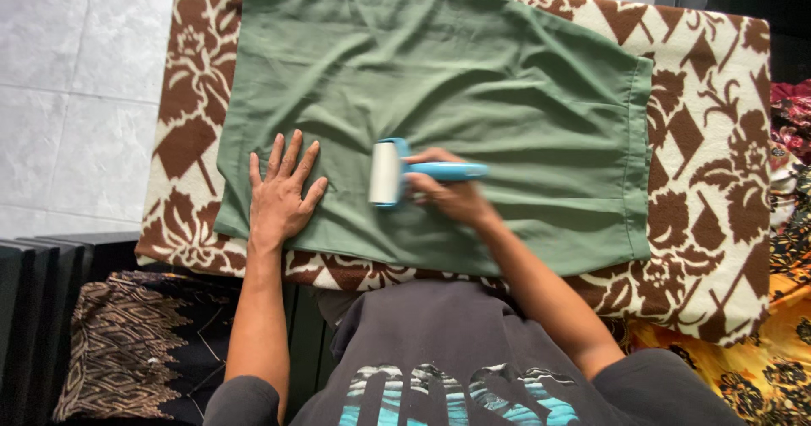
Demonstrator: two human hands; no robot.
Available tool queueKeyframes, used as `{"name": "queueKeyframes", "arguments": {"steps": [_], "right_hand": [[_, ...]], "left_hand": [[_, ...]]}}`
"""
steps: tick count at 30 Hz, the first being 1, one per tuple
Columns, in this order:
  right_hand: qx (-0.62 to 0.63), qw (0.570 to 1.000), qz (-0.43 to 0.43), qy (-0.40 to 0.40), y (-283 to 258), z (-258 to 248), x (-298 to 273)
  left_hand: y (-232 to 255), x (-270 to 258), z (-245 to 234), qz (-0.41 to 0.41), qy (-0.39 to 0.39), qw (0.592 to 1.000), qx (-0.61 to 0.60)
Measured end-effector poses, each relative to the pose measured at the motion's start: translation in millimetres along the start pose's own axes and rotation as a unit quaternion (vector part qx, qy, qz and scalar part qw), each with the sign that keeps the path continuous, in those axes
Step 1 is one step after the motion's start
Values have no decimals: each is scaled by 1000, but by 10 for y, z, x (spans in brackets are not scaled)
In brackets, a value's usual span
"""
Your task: The person uses a lint roller to remove lint from a green garment laid on a patterned surface. They roll the tool back and forth across the fabric, then fold the garment in half and continue rolling the folded section.
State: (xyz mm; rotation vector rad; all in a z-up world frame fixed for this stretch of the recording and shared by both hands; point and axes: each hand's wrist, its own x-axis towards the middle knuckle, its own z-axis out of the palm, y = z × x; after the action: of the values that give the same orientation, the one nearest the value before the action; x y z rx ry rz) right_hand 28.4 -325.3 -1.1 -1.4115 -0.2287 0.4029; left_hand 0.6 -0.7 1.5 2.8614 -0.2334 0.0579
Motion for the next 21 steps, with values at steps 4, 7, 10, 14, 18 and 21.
{"name": "queueKeyframes", "arguments": {"steps": [4,7,10,14,18,21], "right_hand": [[19,999,-11,-26,3,625,345],[31,999,18,-20,-29,727,373],[40,999,20,-17,-1,492,250],[6,998,54,13,-32,-268,-192],[-22,991,71,113,-227,-988,-761],[-18,986,74,151,-382,-1253,-1007]], "left_hand": [[30,0,-46,0,7,1000,-3],[43,2,-64,5,9,1000,-1],[58,4,-65,-1,4,1000,3],[39,26,-46,-6,-7,1000,0],[0,29,1,-12,-19,1000,13],[-11,27,18,-19,-25,999,12]]}}
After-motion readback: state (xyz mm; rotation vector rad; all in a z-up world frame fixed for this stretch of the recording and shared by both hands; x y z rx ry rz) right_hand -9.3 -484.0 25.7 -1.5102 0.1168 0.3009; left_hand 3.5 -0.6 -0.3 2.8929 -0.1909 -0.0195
